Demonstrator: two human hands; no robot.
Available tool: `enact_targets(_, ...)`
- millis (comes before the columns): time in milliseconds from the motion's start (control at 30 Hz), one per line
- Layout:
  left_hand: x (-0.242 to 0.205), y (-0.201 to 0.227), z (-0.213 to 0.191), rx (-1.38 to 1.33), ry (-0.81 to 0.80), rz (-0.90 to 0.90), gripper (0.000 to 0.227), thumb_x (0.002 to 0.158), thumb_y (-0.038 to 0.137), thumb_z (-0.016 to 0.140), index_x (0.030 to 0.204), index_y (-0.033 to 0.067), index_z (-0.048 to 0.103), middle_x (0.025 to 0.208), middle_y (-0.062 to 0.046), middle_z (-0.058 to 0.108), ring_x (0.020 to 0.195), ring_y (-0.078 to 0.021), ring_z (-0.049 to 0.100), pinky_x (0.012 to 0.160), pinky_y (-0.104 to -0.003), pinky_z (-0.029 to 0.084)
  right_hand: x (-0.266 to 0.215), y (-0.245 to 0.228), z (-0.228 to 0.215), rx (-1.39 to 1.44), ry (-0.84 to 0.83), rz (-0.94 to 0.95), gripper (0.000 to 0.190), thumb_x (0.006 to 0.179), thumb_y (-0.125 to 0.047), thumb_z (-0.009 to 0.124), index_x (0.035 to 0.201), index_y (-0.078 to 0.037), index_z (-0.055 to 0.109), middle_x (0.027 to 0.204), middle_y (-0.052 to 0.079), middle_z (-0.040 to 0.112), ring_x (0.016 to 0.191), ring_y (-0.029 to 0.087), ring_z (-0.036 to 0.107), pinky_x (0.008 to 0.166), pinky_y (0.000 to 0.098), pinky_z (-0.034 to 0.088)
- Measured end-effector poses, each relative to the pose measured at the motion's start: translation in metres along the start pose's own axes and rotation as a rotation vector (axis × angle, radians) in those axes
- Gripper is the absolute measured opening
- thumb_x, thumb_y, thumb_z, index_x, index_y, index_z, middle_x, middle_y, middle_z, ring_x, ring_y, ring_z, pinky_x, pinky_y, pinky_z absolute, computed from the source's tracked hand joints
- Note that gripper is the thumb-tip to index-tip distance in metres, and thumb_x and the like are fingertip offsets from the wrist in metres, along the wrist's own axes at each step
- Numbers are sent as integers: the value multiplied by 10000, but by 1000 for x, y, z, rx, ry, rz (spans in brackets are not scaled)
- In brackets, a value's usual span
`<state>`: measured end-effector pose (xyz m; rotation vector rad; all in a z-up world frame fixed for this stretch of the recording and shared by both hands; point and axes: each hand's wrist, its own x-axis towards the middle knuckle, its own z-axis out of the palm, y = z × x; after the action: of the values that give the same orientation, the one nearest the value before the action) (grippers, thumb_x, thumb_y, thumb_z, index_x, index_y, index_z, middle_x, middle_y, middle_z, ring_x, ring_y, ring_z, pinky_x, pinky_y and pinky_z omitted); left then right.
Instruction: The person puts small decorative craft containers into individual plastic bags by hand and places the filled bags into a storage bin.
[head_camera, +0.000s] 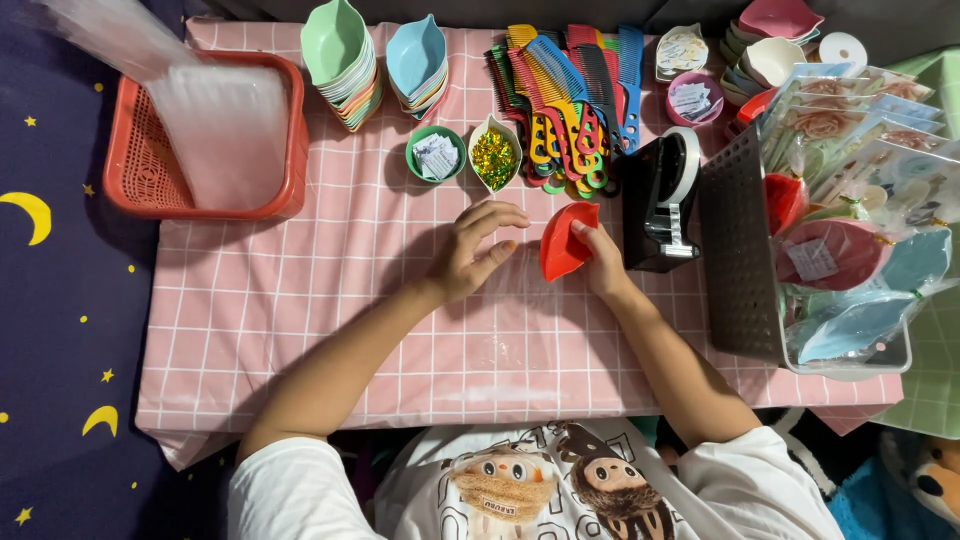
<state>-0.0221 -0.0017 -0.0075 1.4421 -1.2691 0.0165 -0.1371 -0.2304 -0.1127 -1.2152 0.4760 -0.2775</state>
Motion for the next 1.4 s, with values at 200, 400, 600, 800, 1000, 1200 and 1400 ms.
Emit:
enact_targets(200,1,10,5,-67,-155,-149,274,833,224,807,1070,142,696,998,-42,699,1027,-296,655,959,-413,483,-31,-49,44,109,-116,-61,178,961,-289,553,910,-121,528,719,98,604,651,197,623,714,286,521)
enact_targets(400,5,18,-3,-26,-216,-207,340,766,254,853,1057,176,694,842,1,683,900,-258,671,939,-422,491,-35,-54,49,219,-74,-78,149,941,-260,565,894,-120,548,712,103,617,634,186,626,691,275,519)
enact_targets(600,-6,-6,0,-179,-226,-440,317,779,78,762,1072,164,678,768,15,686,774,-157,653,838,-345,501,-19,-38,24,262,-14,-137,135,929,-247,571,966,-119,552,753,97,623,666,194,628,721,277,520)
enact_targets(800,-9,-15,4,-122,-199,-378,209,858,36,691,1035,147,699,863,-45,654,833,-209,653,807,-323,517,-40,-95,77,232,50,-277,142,992,-262,536,1002,-121,547,774,57,609,660,147,588,724,265,521)
enact_targets(1000,-9,-8,5,-109,-284,-333,119,959,87,622,1038,115,706,953,-84,645,877,-268,659,820,-368,527,-22,-72,44,-104,108,-536,338,1100,-279,385,1033,-1,567,667,102,512,508,136,440,493,256,409)
enact_targets(1200,-13,-10,12,-8,-269,-221,71,948,117,653,985,109,713,940,-83,610,844,-287,654,763,-353,536,-32,-78,58,-404,109,-768,201,1066,-142,500,1067,11,630,695,159,604,510,213,559,484,327,499)
enact_targets(1400,-18,-17,15,25,-209,-197,54,946,167,678,971,158,725,915,-34,579,822,-243,648,745,-333,536,-49,-101,73,-651,144,-855,178,1068,-104,527,1037,5,664,814,143,604,633,263,583,586,348,515)
